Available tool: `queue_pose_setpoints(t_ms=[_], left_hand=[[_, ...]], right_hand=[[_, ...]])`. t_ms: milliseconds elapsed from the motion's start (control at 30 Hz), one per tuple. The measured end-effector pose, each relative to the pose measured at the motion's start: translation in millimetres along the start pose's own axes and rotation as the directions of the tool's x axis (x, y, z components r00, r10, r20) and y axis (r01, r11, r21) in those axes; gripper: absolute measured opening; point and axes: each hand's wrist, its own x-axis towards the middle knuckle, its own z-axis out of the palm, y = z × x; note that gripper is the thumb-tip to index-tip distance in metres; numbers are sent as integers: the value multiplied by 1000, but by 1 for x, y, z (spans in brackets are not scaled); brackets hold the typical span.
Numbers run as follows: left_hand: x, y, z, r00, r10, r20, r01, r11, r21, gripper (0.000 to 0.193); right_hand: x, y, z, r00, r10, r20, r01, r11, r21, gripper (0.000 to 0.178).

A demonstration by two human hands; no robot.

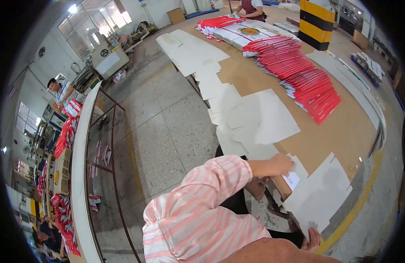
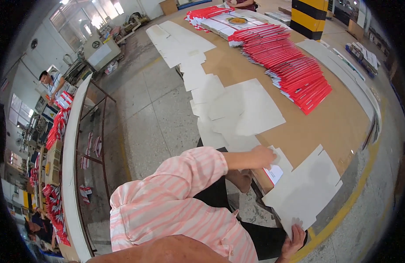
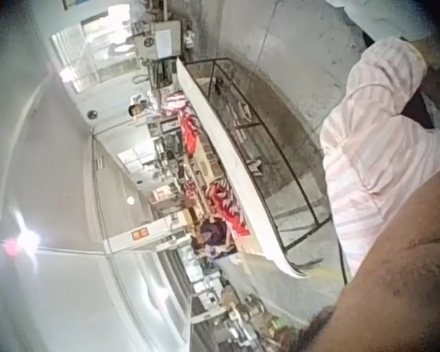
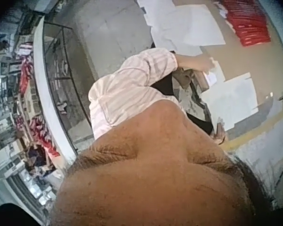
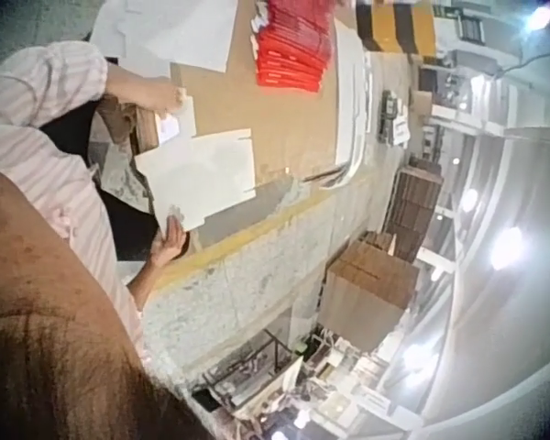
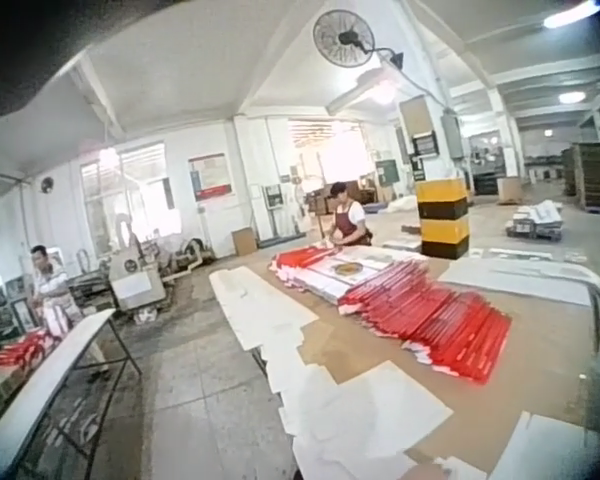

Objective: Organizing and folding paper packets into cardboard folders at a production table.

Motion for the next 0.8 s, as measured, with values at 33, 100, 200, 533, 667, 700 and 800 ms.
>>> queue_pose_setpoints(t_ms=[33,100,200,533,667,700,800], left_hand=[[4,5,19,965,63,-254,-55,998,38,21],[2,24,27,921,321,-222,-336,942,-31,25],[-6,47,24,900,417,-128,-436,862,-260,36],[-26,90,80,875,125,-467,-242,950,-199,34],[-18,45,34,866,-188,-463,47,953,-299,32],[-23,35,36,892,-200,-406,55,938,-341,30],[-24,58,34,911,-101,-400,-101,886,-453,35]], right_hand=[[-2,9,-1,994,94,52,-99,991,93,37],[11,-2,-10,899,422,114,-437,875,207,40],[48,-8,-11,726,681,98,-648,628,431,64],[39,-7,56,880,332,-339,-474,617,-628,62],[3,3,31,604,722,-339,-612,692,383,72],[3,-6,22,598,775,-203,-419,519,745,76],[57,-54,7,360,731,-580,-1,621,783,61]])
